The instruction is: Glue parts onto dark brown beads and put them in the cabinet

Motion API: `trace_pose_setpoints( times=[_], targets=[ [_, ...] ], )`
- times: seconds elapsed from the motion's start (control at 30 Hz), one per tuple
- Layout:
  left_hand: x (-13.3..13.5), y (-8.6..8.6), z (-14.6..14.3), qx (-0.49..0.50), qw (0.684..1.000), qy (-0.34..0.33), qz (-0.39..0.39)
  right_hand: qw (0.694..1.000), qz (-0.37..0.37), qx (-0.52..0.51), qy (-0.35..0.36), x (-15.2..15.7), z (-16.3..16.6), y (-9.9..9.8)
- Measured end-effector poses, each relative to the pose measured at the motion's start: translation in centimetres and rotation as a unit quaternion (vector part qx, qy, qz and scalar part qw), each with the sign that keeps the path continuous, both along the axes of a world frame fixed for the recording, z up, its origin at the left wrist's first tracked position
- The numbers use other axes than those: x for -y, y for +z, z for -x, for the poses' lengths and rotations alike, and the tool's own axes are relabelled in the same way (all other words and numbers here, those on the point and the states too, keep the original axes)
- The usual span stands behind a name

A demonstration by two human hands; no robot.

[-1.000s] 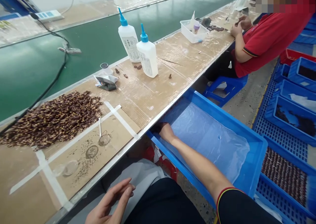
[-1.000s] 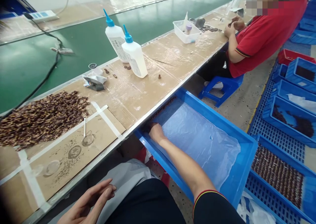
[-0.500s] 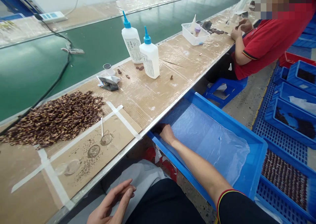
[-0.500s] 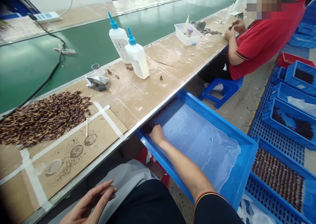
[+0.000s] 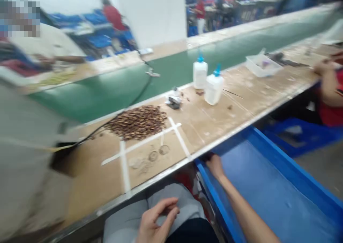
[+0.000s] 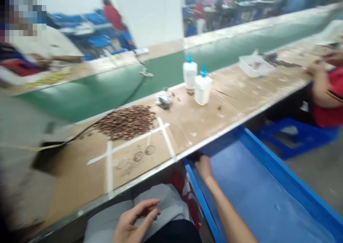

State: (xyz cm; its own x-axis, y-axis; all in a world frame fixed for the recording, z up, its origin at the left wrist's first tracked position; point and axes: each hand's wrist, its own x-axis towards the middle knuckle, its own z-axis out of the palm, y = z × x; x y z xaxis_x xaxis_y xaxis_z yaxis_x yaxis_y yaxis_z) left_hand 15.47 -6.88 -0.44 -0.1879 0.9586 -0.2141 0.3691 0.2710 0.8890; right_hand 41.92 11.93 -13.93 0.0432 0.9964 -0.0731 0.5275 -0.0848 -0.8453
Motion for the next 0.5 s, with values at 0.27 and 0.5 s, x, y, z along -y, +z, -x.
trace_pose_setpoints(
  times=[0.27, 0.5],
  targets=[
    [0.3, -2.1, 1.6, 0.041, 0.998, -0.015, -0.052, 0.968, -0.193, -0.048, -0.156, 1.8, -1.3, 9.1],
    [3.1, -1.9, 4.5, 0.035, 0.993, 0.058, -0.100, 0.921, -0.245, 0.095, 0.286, -8.3, 13.5, 17.1]
  ],
)
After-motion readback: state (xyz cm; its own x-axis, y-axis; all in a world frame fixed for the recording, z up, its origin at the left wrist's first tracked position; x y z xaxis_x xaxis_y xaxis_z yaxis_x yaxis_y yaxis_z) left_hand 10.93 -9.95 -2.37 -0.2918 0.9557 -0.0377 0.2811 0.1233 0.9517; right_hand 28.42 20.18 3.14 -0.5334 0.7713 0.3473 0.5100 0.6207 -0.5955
